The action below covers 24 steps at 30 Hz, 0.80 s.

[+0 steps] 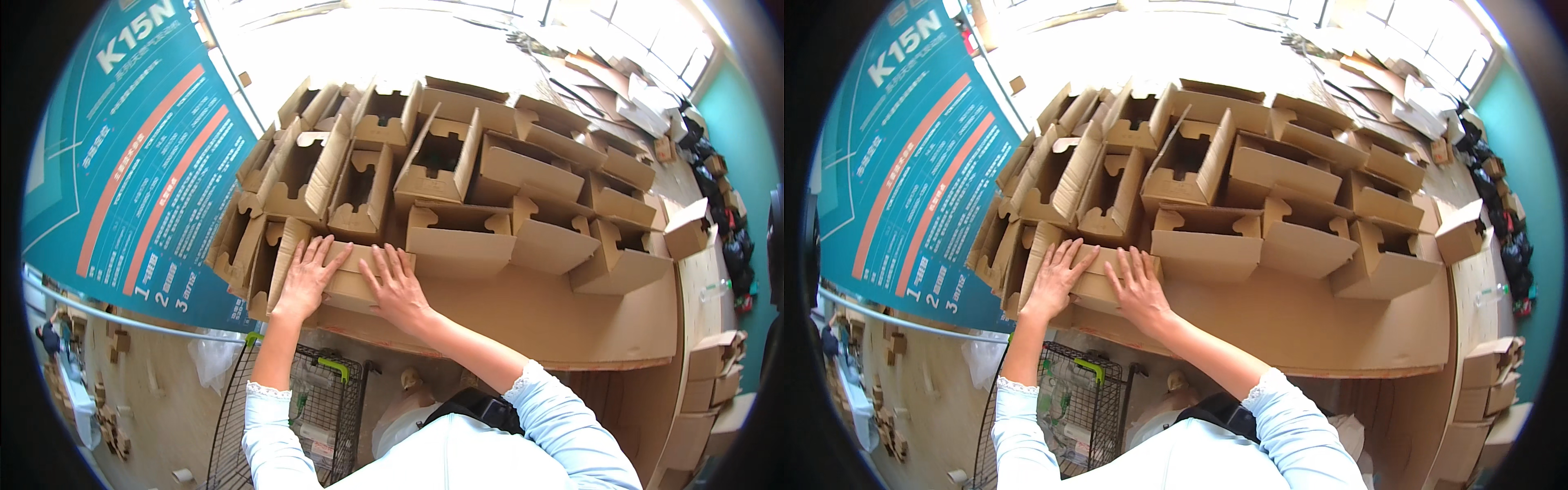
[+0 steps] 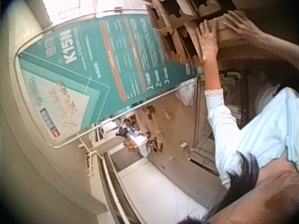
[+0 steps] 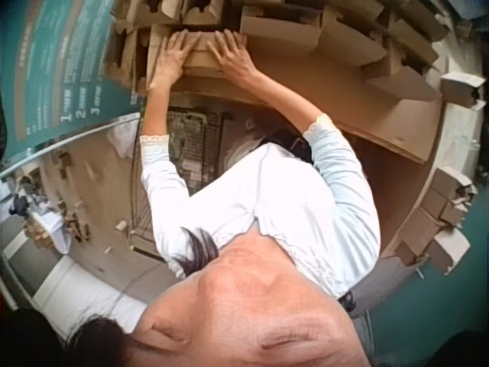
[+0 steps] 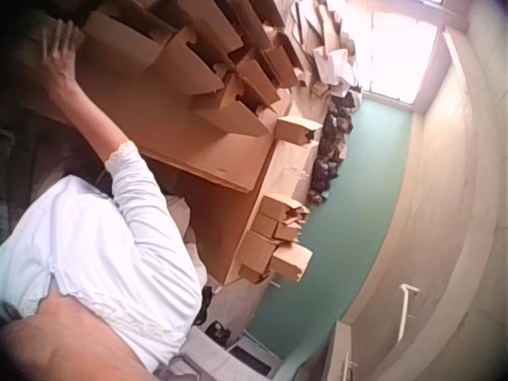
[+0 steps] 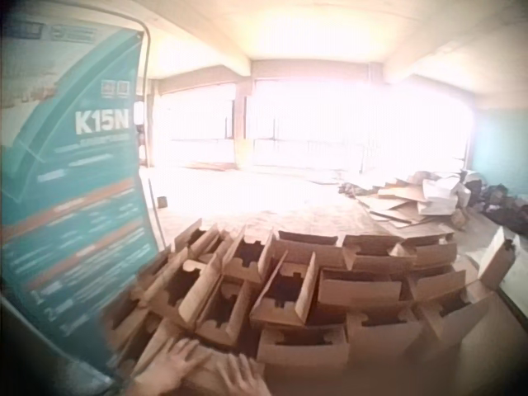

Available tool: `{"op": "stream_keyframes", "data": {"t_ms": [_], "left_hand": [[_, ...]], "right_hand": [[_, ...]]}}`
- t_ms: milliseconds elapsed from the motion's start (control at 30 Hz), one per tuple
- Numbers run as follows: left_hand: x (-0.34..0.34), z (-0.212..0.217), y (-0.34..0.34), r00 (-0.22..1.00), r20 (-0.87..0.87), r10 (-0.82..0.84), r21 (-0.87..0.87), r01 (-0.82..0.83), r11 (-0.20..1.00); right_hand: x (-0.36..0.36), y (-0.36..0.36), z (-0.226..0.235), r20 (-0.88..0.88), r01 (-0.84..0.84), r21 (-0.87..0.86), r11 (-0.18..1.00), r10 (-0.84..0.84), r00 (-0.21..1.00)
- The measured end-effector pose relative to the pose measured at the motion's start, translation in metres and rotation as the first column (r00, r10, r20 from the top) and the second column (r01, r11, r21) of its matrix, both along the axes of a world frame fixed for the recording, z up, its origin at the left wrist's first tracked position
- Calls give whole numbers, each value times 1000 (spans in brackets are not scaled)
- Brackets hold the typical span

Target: The person takes plastic bottles from a shopping cart and places them into individual cardboard boxes on a table, folding the boxes closed.

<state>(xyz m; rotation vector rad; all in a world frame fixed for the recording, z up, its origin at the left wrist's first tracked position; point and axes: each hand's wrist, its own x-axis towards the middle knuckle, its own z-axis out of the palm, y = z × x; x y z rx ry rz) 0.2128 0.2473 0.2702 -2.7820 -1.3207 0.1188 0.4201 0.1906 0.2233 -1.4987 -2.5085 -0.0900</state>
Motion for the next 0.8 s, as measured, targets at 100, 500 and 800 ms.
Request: {"op": "stream_keyframes", "data": {"t_ms": [100,500,800], "left_hand": [[-3,-9,-1,996,84,-33,40,29,999],[39,-22,-65,936,208,283,-15,-286,958],[305,47,-127,689,701,181,-329,88,940]], "right_hand": [[5,-3,2,-99,-39,-21,999,36,994],[246,-190,12,-199,243,25,970,-233,952],[616,-404,14,-205,924,100,370,-901,383]]}}
